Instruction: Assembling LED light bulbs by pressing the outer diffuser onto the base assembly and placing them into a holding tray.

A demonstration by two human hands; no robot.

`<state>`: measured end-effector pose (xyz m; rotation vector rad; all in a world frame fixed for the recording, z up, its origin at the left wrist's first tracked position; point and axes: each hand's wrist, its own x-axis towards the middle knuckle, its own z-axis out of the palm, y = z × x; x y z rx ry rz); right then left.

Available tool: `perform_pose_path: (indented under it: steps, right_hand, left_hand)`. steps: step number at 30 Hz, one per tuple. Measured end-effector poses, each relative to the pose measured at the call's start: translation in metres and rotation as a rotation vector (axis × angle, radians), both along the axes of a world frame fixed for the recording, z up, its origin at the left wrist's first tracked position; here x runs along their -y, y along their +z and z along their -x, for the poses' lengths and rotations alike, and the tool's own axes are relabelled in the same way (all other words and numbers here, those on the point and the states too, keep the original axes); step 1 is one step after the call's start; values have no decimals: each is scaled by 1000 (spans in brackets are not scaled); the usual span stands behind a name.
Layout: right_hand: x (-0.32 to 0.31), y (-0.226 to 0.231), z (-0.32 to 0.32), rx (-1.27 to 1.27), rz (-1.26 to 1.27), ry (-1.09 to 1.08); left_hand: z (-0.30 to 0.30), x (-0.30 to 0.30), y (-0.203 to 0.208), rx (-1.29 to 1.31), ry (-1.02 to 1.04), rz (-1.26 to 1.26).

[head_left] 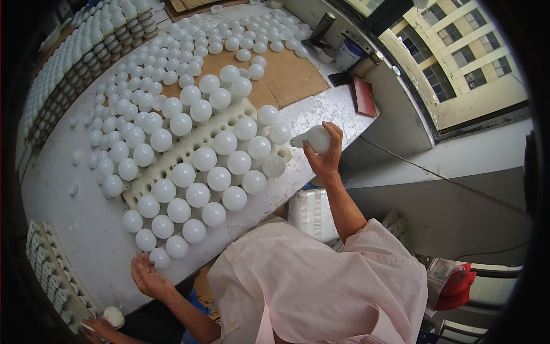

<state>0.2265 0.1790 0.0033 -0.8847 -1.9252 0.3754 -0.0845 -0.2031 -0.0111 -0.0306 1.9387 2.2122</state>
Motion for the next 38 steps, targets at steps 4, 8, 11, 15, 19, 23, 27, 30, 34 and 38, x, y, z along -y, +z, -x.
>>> perform_pose_path:
  steps: [4, 8, 11, 15, 19, 23, 27, 30, 34, 38]
  right_hand:
    - [-6, -94, -1, 259, 91, 136]
    - [0, -89, -13, 312, 180, 214]
    - [3, -92, -26, 149, 470, 251]
    - [-11, -114, -52, -235, 945, 188]
    - [-32, -180, -71, 340, 882, 189]
    - [-37, -180, -39, 474, 769, 291]
    - [-35, -174, -29, 515, 677, 329]
    - [-50, -181, -37, 551, 592, 394]
    - [-75, -197, -57, 347, 751, 417]
    - [-61, -187, -43, 342, 741, 416]
  left_hand:
    - [27, 28, -43, 91, 234, 182]
    - [35, 50, -109, 232, 161, 155]
    - [27, 48, -126, 202, 24, 310]
    - [15, 62, -145, 211, -96, 234]
    - [7, 56, -146, 18, -406, 522]
    - [0, 47, -155, -106, -420, 690]
    - [-5, 42, -168, -155, -298, 775]
    - [-5, 43, -177, -341, -239, 800]
    - [-3, 39, -175, -408, -232, 731]
    - [-1, 46, -176, -308, -262, 837]
